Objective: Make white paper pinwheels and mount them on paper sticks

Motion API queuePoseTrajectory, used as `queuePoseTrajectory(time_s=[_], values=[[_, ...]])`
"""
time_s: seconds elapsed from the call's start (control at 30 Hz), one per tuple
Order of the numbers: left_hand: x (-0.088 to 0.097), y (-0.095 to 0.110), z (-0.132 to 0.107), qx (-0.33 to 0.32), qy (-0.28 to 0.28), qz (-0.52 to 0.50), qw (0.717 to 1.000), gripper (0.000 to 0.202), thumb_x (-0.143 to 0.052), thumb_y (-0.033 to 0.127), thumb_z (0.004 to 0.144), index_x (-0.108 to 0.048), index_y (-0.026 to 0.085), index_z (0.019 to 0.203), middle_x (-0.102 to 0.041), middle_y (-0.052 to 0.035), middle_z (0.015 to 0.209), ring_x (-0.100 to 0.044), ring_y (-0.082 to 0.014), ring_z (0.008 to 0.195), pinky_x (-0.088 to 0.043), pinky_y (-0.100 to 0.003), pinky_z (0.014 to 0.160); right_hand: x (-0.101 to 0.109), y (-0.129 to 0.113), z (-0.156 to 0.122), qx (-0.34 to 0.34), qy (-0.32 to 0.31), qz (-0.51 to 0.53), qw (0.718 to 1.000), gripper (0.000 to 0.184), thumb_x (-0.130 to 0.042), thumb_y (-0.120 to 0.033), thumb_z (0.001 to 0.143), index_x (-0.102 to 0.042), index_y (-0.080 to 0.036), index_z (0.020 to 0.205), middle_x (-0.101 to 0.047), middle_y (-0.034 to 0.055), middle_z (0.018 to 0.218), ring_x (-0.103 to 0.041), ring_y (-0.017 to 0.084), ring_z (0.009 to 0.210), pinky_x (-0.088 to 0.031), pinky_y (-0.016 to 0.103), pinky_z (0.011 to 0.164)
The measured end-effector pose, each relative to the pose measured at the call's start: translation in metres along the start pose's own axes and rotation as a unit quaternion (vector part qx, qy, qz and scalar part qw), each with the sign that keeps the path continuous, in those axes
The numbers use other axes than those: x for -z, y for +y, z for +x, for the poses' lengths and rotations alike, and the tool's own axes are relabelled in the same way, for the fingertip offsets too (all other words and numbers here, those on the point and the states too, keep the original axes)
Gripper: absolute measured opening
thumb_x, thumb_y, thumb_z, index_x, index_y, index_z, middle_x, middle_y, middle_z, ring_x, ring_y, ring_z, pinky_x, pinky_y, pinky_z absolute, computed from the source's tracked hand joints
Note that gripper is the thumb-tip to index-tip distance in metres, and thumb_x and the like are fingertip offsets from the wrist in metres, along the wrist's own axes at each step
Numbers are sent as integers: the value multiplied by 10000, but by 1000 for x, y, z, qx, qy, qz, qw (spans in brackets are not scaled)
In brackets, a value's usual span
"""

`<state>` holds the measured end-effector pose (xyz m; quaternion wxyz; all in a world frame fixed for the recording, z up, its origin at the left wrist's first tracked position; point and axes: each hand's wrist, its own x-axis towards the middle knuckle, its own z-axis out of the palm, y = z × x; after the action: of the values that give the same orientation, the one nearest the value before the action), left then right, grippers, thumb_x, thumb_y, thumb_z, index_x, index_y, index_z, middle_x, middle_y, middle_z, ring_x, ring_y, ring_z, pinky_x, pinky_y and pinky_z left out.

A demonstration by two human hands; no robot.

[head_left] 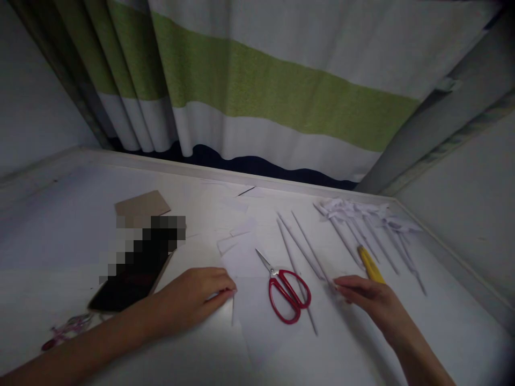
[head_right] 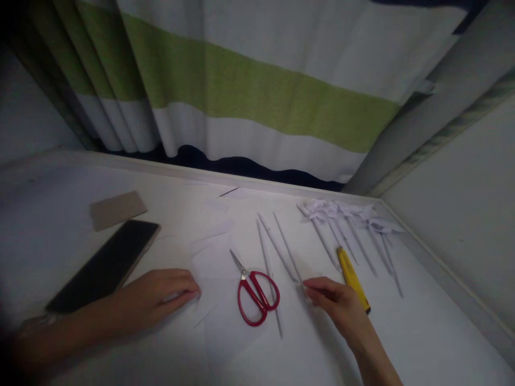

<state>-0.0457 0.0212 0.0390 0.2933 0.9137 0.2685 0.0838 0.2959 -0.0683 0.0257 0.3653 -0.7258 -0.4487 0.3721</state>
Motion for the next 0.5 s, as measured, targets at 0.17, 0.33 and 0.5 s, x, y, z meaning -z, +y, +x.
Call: queuePoseTrajectory(time_s=[0.17,0.33,0.5], values=[[2,2,0,29,-2,-72,997,228,-379,226,850,-595,158,876,-613,-31,828,-546,-124,759,-396,-226,695,-22,-12,-8,28,-79,-39,996,179,-606,-315,670,-642,-168,764,-642,47,734,-566,150,597,-480,239,507],[0,6,-3,26,-8,-81,996,218,-405,185,827,-587,175,945,-628,-32,875,-560,-134,781,-401,-227,699,-47,-34,-17,119,-118,-86,982,125,-542,-284,724,-625,-195,755,-626,55,820,-598,183,756,-513,253,612],[0,10,-5,8,-12,-77,997,239,-407,174,823,-573,176,994,-636,-42,930,-577,-145,824,-407,-227,727,-64,-37,-22,177,-128,-141,965,134,-559,-290,720,-616,-222,821,-612,62,901,-607,184,772,-533,238,579]])
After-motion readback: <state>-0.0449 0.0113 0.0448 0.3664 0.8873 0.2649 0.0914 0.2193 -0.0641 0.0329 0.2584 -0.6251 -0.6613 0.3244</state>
